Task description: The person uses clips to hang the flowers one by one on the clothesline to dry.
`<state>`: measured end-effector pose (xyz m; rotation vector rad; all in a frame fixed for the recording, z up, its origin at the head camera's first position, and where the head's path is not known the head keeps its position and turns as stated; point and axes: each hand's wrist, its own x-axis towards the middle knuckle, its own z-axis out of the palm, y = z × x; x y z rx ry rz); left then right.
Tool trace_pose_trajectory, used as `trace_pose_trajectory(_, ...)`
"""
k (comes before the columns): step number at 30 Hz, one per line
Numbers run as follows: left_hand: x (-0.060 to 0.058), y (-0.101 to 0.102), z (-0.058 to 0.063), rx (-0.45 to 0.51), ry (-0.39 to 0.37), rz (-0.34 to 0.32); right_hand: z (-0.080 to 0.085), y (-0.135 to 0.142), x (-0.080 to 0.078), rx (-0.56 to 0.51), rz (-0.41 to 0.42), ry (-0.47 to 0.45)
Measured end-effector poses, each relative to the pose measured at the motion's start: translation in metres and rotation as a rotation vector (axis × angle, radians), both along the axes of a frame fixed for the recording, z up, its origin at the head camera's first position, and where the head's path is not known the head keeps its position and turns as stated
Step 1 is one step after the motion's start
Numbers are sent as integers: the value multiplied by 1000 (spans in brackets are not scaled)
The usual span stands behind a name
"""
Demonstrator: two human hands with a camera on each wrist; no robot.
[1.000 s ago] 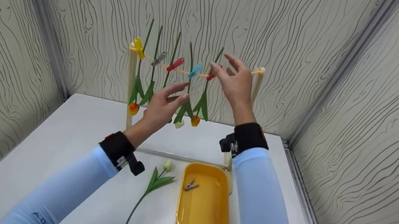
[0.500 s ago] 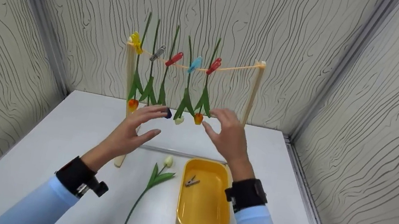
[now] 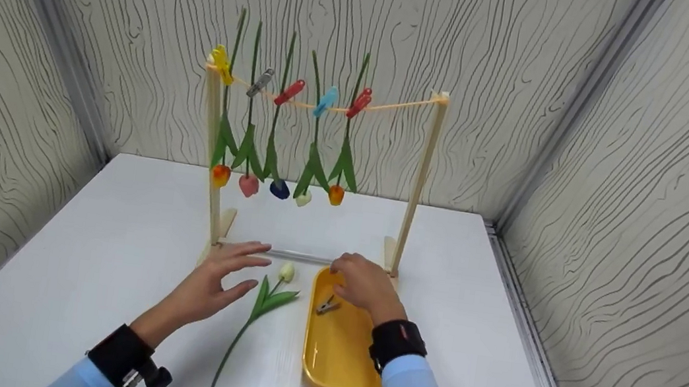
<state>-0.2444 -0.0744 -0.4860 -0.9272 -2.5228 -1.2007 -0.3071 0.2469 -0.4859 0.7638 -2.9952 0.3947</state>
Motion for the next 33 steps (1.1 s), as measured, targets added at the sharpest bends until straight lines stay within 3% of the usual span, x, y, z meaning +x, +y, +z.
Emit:
trace_pose_trajectory(3, 1, 1, -17, -64, -51, -6, -15, -5, -1, 96, -41, -185)
trace_pose_trajectory(6, 1, 1, -33, -131, -68, -16, -26, -11, 0, 168, -66, -261)
trace_pose_trajectory(12, 1, -2, -63, -281, -22, -44, -40, -18, 2, 231, -44, -206)
trace_pose_trajectory(19, 2, -7, -90, -314, -95, -67, -45, -19, 4, 205, 17, -77)
trace_pose_trajectory(23, 2, -7, -97, -289, -123, -78, -48, -16, 1, 156, 23, -77)
trace_pose_trajectory(27, 3, -5, -100, -266, -142, -66, -50, -9, -3, 75, -18, -156)
trace_pose_trajectory(33, 3, 5, -89, -137, -140, -3, -37, -6, 3, -94, -71, -206)
